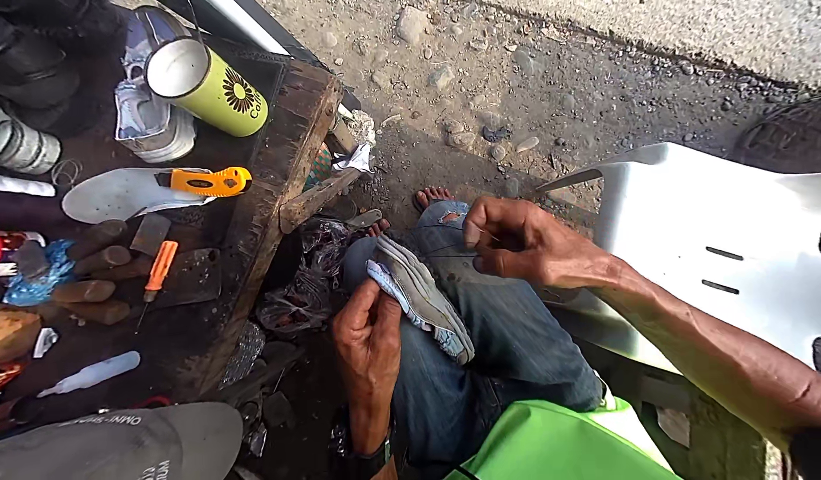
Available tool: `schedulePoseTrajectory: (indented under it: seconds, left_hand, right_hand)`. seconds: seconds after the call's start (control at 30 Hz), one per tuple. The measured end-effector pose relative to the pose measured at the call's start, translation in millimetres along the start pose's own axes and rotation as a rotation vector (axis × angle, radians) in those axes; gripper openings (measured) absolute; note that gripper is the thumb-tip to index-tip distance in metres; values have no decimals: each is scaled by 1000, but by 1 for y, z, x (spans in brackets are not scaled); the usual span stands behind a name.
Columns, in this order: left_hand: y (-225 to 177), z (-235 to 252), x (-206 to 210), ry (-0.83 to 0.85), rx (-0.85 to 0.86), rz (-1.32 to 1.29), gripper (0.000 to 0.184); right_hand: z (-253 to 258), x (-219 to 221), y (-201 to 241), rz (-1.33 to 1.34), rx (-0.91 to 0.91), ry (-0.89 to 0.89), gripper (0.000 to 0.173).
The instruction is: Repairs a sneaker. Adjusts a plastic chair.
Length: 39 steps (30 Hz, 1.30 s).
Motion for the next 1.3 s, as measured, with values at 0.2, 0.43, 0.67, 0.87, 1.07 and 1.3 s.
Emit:
schedulePoseTrajectory:
  seconds: [0.2,0.43,0.67,0.87,1.07,1.3]
  left_hand:
    - [-2,-8,-4,-83,2,66,16]
    - [7,-27,-20,-146,-31,139,21]
    - [49,-70,-78,-254,-221,349,24]
    - [95,-83,-99,-72,-512,498,30]
    - [25,-42,-58,-102,-81,228,34]
    - [0,-16,-22,-86,97,230,12]
  right_hand:
    - [10,14,20,-964,-337,-94,28]
    - [35,42,3,-822,-368,21,21]
    - [-20,4,-3,251,-141,243,15]
    - [-118,-77,7,522,-188,70,24]
    - [-205,-171,-18,116,115,-342,22]
    - [-151,-134,-36,-776,357,-455,23]
Point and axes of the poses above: each hand's wrist, its own z-axis towards the middle knuckle, its own x-axis out of the palm, y = z × x, the point moved 6 cm from there along z, towards the middle knuckle, and after that the axes turned 4 degrees about -x, right-handed, at the moved point
